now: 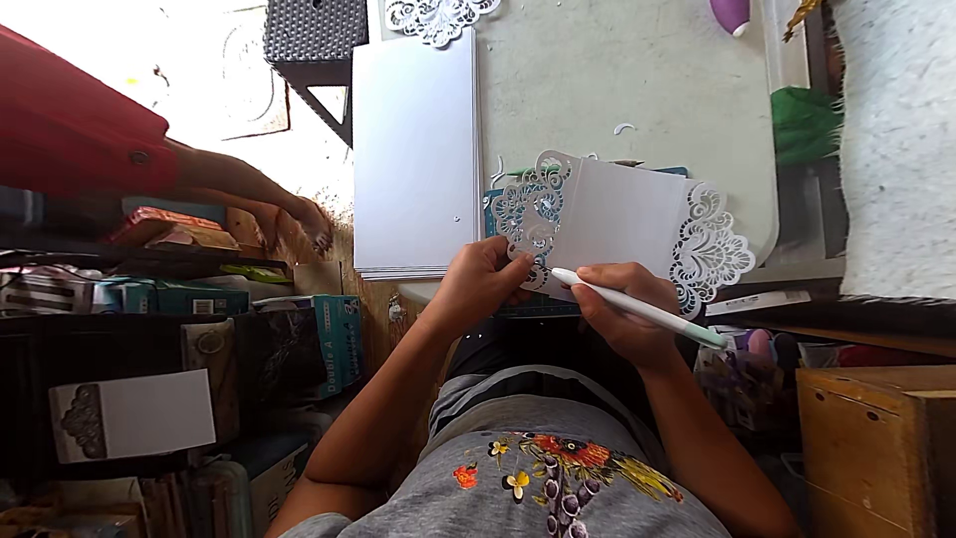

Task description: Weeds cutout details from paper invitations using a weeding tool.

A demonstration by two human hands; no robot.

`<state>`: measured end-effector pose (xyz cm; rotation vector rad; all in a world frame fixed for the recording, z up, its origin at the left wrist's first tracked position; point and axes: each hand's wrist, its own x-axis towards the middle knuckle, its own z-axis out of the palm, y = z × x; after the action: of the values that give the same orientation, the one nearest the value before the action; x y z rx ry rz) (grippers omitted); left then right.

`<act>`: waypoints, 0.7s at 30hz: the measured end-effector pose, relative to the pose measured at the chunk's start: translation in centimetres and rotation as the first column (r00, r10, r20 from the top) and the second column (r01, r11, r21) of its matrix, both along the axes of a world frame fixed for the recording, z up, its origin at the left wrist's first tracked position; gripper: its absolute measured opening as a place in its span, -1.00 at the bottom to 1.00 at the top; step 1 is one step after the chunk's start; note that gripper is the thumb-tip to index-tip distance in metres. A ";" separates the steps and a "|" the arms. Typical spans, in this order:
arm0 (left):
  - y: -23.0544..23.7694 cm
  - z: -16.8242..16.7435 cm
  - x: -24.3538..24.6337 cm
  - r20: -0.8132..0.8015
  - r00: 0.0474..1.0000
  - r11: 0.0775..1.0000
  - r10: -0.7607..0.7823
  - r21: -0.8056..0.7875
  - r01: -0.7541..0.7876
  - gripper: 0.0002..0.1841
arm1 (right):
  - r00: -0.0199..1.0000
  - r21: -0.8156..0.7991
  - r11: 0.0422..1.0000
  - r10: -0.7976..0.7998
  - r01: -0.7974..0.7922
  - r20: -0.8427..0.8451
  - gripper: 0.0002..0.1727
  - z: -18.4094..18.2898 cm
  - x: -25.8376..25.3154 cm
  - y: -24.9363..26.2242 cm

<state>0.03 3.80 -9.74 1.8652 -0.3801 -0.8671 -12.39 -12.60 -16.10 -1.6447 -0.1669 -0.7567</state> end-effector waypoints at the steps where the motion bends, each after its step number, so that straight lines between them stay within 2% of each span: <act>1: -0.1 0.0 0.0 0.001 1.000 1.000 0.001 0.009 -0.001 -0.88 | 1.000 -0.001 1.000 0.000 0.000 0.002 -0.87 0.0 0.0 0.0; 14: -0.2 0.2 -0.1 0.031 0.999 0.999 -0.017 0.041 0.016 -0.87 | 0.999 -0.020 1.000 0.002 -0.001 0.034 -0.89 -0.1 0.2 0.0; 21: -0.3 0.3 0.0 0.023 1.000 0.999 -0.017 0.052 0.016 -0.86 | 1.000 0.055 0.998 0.017 -0.018 0.017 -0.89 -0.1 0.0 -0.1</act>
<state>0.00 3.55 -9.42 1.9239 -0.3909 -0.8746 -12.35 -12.69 -16.20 -1.5837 -0.1708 -0.7551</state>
